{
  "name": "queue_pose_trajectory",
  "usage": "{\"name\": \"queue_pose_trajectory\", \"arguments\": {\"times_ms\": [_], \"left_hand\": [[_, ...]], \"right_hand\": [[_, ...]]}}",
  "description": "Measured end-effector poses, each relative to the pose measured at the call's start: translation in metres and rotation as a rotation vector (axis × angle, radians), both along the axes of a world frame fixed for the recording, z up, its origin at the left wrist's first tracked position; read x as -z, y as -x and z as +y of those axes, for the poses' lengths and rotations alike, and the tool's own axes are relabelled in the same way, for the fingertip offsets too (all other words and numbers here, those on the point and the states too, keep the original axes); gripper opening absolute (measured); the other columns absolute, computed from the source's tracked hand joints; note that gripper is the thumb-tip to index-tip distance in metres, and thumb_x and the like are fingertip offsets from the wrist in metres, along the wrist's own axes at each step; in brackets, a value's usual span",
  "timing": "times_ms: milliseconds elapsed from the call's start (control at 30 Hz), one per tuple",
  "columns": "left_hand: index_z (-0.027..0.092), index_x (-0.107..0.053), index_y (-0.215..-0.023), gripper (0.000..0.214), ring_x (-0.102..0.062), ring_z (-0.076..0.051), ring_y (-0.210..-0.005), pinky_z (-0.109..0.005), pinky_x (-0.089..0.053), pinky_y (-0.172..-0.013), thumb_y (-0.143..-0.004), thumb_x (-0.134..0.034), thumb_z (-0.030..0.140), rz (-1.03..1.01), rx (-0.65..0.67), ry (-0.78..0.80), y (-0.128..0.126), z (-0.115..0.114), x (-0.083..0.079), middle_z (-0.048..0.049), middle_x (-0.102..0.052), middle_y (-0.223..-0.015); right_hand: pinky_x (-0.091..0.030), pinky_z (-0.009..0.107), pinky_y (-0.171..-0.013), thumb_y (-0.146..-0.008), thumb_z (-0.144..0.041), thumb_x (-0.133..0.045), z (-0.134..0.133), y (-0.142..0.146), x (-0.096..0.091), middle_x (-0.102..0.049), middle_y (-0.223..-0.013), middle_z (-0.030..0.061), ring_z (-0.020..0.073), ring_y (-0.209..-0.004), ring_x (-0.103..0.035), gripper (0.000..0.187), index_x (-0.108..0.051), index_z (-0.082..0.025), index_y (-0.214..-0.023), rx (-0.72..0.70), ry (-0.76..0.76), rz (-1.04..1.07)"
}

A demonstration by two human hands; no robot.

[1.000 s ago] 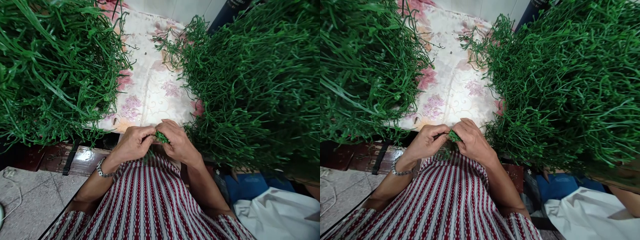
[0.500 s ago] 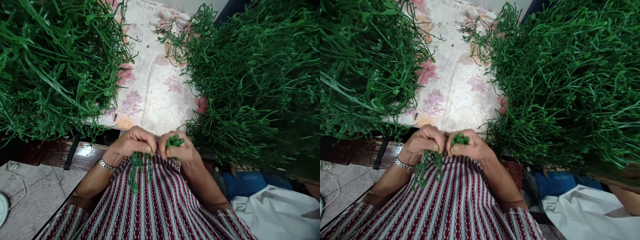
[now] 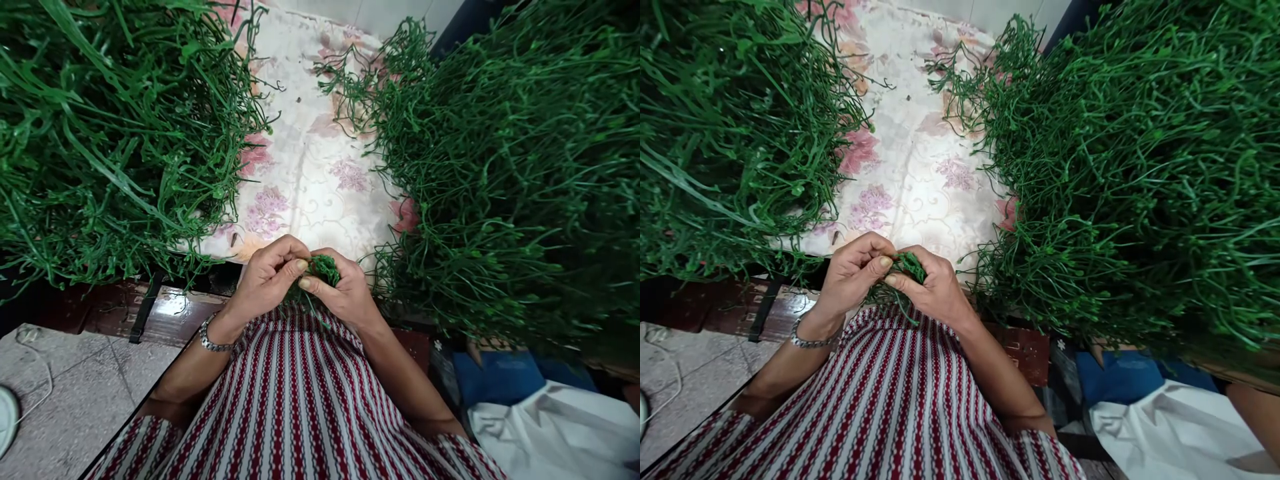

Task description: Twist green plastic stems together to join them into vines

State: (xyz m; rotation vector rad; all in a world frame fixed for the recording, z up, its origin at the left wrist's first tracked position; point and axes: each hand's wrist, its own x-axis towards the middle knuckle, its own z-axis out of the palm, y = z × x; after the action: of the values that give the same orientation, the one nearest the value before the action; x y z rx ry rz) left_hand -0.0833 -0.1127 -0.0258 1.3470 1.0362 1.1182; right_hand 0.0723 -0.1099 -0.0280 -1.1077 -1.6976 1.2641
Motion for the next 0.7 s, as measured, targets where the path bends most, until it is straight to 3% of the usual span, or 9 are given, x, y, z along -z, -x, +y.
{"name": "queue_pose_trajectory", "arguments": {"times_ms": [67,167,367,567,700], "left_hand": [[0.017,-0.057,-0.08,0.015,-0.048,-0.009,-0.059,-0.019,-0.037,-0.053,-0.082,-0.055,0.031,0.035,0.016,-0.008,0.002,0.001,0.0,0.0011,-0.055,-0.068],[0.016,-0.057,-0.077,0.016,-0.047,-0.01,-0.059,-0.02,-0.036,-0.053,-0.082,-0.054,0.031,0.051,0.038,-0.012,0.003,0.001,0.001,0.0007,-0.053,-0.067],[0.016,-0.054,-0.072,0.017,-0.042,-0.008,-0.054,-0.02,-0.034,-0.05,-0.081,-0.056,0.031,0.014,0.091,0.002,0.002,0.001,0.004,0.0027,-0.047,-0.061],[0.017,-0.053,-0.071,0.02,-0.043,-0.009,-0.056,-0.02,-0.035,-0.052,-0.081,-0.056,0.035,-0.068,-0.158,0.002,-0.012,0.002,0.016,0.0027,-0.048,-0.062],[0.017,-0.055,-0.069,0.02,-0.044,-0.009,-0.054,-0.021,-0.036,-0.051,-0.08,-0.058,0.033,-0.071,-0.209,-0.031,-0.013,0.002,0.018,0.0027,-0.05,-0.06]], "right_hand": [[-0.034,0.019,-0.053,-0.076,-0.03,-0.064,0.001,-0.001,0.0,-0.044,-0.062,-0.0055,0.0068,-0.056,-0.04,0.017,-0.053,-0.016,-0.075,-0.028,-0.017,-0.029],[-0.028,0.019,-0.05,-0.078,-0.029,-0.062,0.003,-0.003,0.0,-0.034,-0.058,-0.0064,0.0061,-0.053,-0.033,0.027,-0.043,-0.017,-0.062,-0.069,-0.06,-0.077],[-0.026,0.02,-0.05,-0.083,-0.028,-0.054,0.003,-0.004,-0.001,-0.031,-0.057,-0.0065,0.0061,-0.052,-0.03,0.029,-0.037,-0.018,-0.061,-0.178,-0.115,-0.061],[-0.03,0.021,-0.052,-0.085,-0.029,-0.049,0.005,0.006,0.006,-0.036,-0.058,-0.0048,0.0076,-0.053,-0.033,0.024,-0.041,-0.018,-0.065,-0.097,-0.156,-0.049],[-0.03,0.02,-0.049,-0.086,-0.033,-0.047,0.003,0.009,0.003,-0.033,-0.057,-0.0054,0.0068,-0.051,-0.031,0.026,-0.04,-0.018,-0.065,-0.132,0.031,0.06]]}}
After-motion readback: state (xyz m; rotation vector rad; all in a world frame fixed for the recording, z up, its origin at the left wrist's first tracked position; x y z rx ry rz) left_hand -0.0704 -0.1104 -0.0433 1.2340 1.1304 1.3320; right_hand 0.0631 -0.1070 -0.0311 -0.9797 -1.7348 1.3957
